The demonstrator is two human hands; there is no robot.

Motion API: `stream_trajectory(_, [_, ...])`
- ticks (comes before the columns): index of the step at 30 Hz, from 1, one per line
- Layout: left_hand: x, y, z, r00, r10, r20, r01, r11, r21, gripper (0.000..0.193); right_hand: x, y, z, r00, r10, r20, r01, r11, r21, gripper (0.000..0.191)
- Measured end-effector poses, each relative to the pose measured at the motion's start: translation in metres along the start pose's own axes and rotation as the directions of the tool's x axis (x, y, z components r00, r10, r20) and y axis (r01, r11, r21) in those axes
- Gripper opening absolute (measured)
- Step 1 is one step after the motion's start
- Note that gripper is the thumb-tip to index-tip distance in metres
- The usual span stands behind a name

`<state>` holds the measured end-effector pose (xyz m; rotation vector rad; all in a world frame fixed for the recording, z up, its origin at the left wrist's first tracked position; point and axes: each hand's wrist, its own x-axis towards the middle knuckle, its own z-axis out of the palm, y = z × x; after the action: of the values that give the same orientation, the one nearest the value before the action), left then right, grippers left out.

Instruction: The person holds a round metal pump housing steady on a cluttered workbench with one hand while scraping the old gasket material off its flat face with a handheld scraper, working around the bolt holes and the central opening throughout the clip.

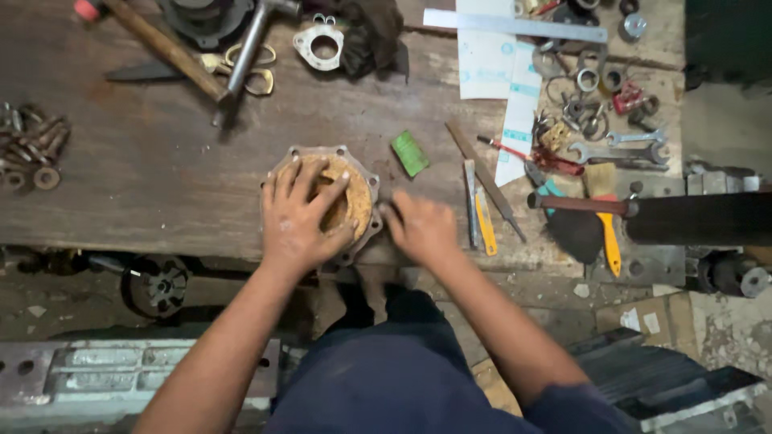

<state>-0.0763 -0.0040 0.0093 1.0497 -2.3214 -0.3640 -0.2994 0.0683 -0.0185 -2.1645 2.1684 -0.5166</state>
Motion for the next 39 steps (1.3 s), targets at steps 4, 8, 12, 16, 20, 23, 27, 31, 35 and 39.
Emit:
stream_trajectory(4, [-0.006,-0.014,-0.007,1.0,-0.018,0.026,0.017,1.0,0.003,0.067,0.008,-0.013,0.007,0.995,0.069,0.078,-0.065,0.997,-0.047,0.027])
stream_trajectory(8, [-0.01,-0.026,-0.016,1.0,-0.006,0.009,0.006,1.0,0.007,0.068,0.012,-0.028,0.005,0.998,0.035,0.042,-0.034,0.999,-0.026,0.024])
stream_trajectory(12, [-0.018,-0.029,-0.023,1.0,0.003,-0.011,-0.003,1.0,-0.003,0.068,0.007,-0.041,0.001,0.998,0.046,0.042,-0.045,0.999,-0.022,0.026])
stream_trajectory(16, [-0.023,-0.035,-0.031,0.999,0.023,-0.026,-0.023,1.0,-0.017,0.07,0.005,-0.051,0.004,0.997,0.059,0.039,-0.058,0.998,-0.034,0.026])
stream_trajectory(20, [-0.028,-0.035,-0.033,1.0,0.013,-0.005,-0.013,0.999,-0.042,0.067,0.002,-0.052,0.008,0.992,0.083,0.09,-0.081,0.996,-0.032,0.03])
stream_trajectory(23, [-0.033,-0.031,-0.032,0.999,0.024,-0.024,-0.024,1.0,-0.002,0.071,-0.007,-0.051,0.006,0.997,0.018,0.07,-0.015,0.999,-0.043,0.029])
stream_trajectory(27, [-0.044,-0.03,-0.032,0.999,0.032,-0.032,-0.033,0.999,-0.029,0.067,-0.019,-0.053,0.009,0.997,0.045,0.064,-0.043,0.998,-0.035,0.026])
stream_trajectory(31, [-0.047,-0.031,-0.029,0.998,0.036,-0.053,-0.037,0.999,-0.017,0.069,-0.026,-0.054,0.011,0.997,0.047,0.065,-0.049,0.998,0.037,0.026])
stream_trajectory(35, [-0.054,-0.028,-0.032,1.0,0.015,-0.001,-0.015,1.0,-0.016,0.07,-0.032,-0.057,0.011,1.0,-0.004,0.01,0.005,1.0,-0.018,0.026])
stream_trajectory(39, [-0.052,-0.036,-0.041,0.993,0.094,0.072,-0.093,0.995,-0.023,0.075,-0.039,-0.063,0.01,0.997,0.053,0.052,-0.055,0.998,0.032,0.027])
